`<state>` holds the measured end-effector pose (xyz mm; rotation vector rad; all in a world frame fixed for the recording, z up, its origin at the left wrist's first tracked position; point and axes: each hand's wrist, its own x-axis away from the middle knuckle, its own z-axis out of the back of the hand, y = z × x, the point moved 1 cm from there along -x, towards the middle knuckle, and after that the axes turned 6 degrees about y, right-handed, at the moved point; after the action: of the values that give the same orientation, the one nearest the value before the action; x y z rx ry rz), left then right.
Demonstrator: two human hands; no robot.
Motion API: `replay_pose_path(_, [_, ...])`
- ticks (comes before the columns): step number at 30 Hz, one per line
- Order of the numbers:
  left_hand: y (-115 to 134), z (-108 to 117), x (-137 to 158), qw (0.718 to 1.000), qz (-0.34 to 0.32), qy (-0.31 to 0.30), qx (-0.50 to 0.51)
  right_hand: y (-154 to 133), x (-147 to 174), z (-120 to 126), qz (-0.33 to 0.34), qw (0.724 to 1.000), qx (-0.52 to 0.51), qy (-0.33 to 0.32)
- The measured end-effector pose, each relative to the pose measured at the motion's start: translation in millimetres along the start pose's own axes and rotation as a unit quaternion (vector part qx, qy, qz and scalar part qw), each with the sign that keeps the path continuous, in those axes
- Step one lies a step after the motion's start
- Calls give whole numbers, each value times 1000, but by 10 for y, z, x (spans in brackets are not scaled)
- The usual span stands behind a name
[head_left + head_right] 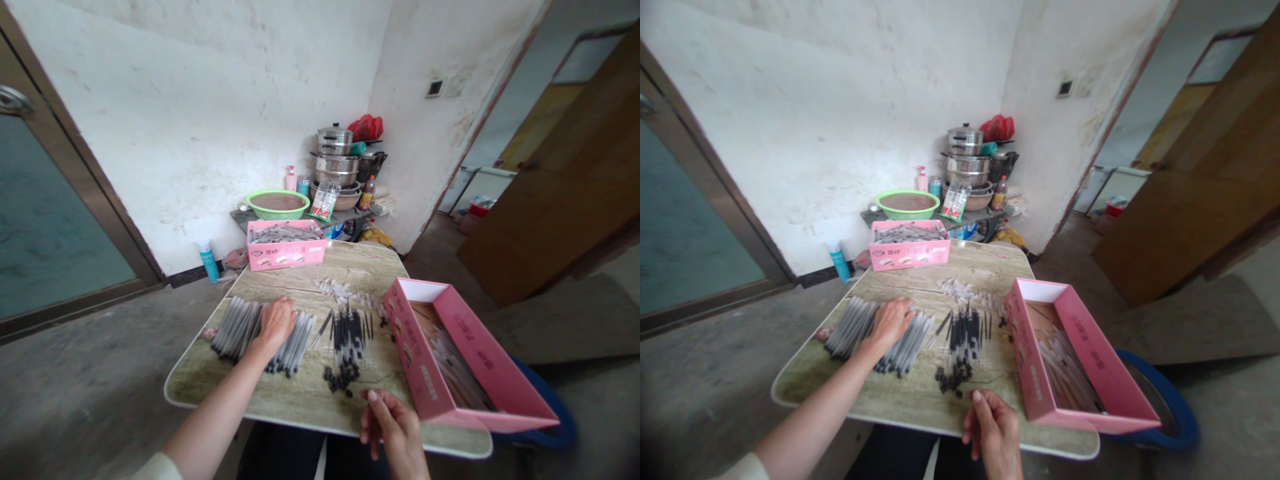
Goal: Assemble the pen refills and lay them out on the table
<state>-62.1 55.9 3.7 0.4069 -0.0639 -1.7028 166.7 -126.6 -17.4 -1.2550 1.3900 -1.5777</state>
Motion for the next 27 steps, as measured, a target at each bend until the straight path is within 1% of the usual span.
replay_pose_path(3, [29, 25, 26, 1000, -3, 11, -8, 3, -29, 104, 2, 1000, 13, 26])
replay_pose_path(6, [73, 67, 47, 1000, -11, 18, -14, 22, -80, 178, 13, 997, 62, 41])
replay_pose_path(10, [119, 87, 65, 999, -23, 18, -15, 41, -158, 201, 71, 984, 151, 56])
replay_pose_path(11, [129, 87, 64, 999, -28, 21, -12, 38, -179, 192, 93, 977, 182, 60])
replay_pose_path(13, [152, 85, 54, 999, -38, 27, -6, 17, -226, 153, 146, 954, 256, 63])
replay_pose_path(16, [218, 95, 10, 999, -42, 28, 12, -22, -308, 60, 222, 904, 362, 47])
replay_pose_path(18, [296, 107, -32, 998, -47, 23, 33, -29, -360, -11, 246, 875, 417, 30])
replay_pose_path(20, [402, 108, -73, 997, -58, 15, 58, -22, -388, -74, 258, 852, 455, 11])
replay_pose_path(22, [522, 82, -98, 994, -74, 6, 81, -37, -376, -106, 264, 840, 474, 4])
replay_pose_path(24, [633, 27, -95, 991, -93, -10, 98, -128, -322, -72, 269, 838, 474, 22])
replay_pose_path(26, [710, -46, -67, 989, -104, -39, 98, -333, -258, 59, 283, 841, 457, 64])
replay_pose_path(27, [732, -83, -47, 989, -105, -55, 92, -475, -239, 166, 300, 838, 447, 89])
